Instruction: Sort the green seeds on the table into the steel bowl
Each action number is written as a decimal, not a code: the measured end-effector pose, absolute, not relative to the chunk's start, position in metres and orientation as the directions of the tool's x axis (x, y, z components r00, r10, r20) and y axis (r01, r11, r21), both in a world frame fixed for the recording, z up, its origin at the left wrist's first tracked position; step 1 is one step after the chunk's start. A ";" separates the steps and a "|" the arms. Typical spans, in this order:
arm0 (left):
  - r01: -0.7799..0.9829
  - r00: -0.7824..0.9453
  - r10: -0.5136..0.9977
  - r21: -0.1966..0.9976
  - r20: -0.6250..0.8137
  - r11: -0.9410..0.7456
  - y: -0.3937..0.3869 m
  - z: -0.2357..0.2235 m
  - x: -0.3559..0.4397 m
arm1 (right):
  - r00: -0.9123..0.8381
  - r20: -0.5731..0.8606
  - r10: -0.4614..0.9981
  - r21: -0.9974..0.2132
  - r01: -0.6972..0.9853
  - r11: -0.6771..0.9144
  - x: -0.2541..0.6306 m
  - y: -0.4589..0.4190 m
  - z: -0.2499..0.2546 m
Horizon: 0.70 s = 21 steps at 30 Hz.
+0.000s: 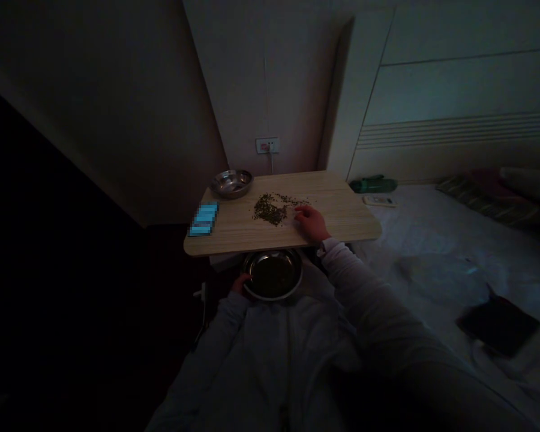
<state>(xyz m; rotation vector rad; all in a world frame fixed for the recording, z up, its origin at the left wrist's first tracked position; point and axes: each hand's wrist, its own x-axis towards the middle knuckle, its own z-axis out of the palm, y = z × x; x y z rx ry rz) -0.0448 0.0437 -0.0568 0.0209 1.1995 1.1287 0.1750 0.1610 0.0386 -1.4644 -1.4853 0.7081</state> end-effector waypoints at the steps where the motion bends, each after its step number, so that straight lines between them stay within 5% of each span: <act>1: -0.670 -0.089 0.696 0.560 -0.713 0.488 0.044 -0.058 -0.046 | 0.110 0.204 0.973 -0.882 0.451 0.134 0.175 0.160 0.039; 11: -0.688 -0.082 0.720 0.562 -0.689 0.459 0.047 -0.063 -0.048 | 0.029 0.169 0.985 -0.916 0.372 0.147 0.176 0.158 0.040; 21: -0.679 -0.097 0.721 0.575 -0.686 0.455 0.044 -0.052 -0.043 | 0.222 0.172 0.960 -0.921 0.381 0.077 0.162 0.160 0.045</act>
